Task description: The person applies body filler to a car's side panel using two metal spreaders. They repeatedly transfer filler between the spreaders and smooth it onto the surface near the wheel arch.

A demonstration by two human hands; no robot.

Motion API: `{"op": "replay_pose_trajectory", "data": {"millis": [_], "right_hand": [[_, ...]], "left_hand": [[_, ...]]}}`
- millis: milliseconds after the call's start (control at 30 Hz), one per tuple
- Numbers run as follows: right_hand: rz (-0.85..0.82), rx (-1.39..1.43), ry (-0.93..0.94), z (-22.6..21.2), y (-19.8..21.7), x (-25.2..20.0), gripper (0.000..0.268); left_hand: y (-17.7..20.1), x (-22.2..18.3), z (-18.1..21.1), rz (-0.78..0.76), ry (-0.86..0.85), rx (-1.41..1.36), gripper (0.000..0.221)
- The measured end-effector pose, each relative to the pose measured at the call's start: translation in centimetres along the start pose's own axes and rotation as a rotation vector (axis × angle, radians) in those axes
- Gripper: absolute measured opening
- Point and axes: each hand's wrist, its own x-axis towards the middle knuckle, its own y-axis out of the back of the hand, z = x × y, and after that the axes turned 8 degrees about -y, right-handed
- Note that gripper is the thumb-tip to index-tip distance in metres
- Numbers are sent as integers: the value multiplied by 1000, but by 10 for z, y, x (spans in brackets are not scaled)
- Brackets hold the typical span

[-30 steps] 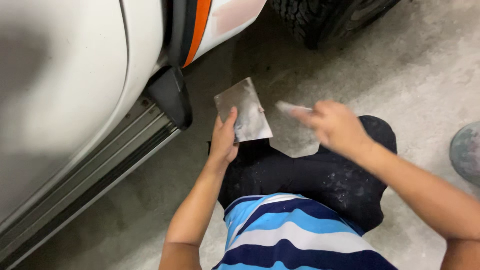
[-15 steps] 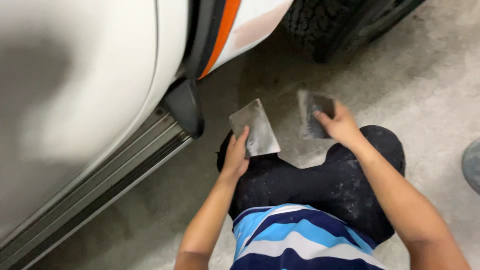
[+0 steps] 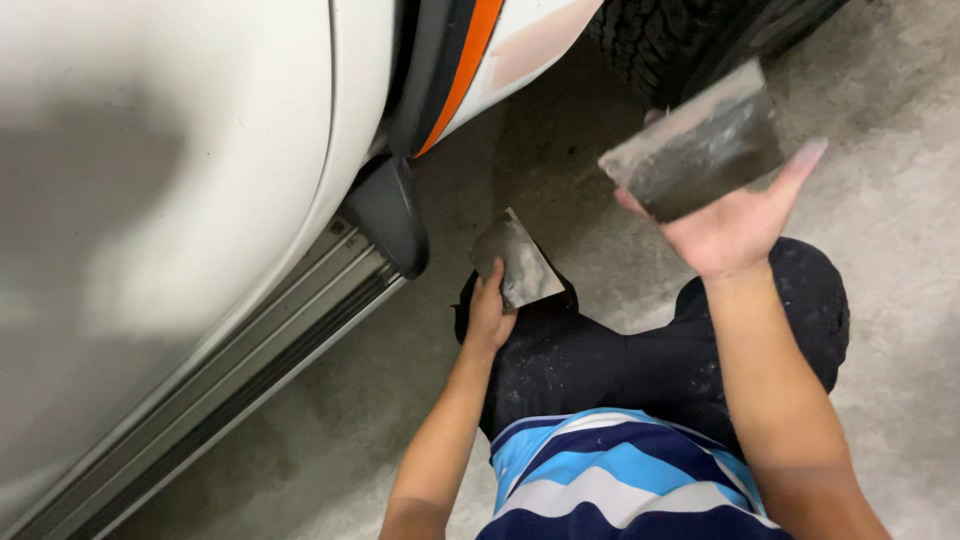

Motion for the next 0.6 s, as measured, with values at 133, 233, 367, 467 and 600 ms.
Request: {"op": "replay_pose_trajectory", "data": {"millis": [133,233,367,467,600], "right_hand": [[133,-1025,537,22,-23,34,74],[245,-1634,964,52,-39,65,51],[380,-1807,1173,68,-56,95,53],[382,-1788,1213,57,-61,102,52],[367,-1920,1181,55,-65,99,55]], "left_hand": [[-3,-3,5,28,50,22,54],[-3,-8,5,7,23,33,55],[3,-9,3,-16,-10,23,55],[10,-12,5,-1,3,49,55],[11,-14,10,-34,-20,26,58]]}}
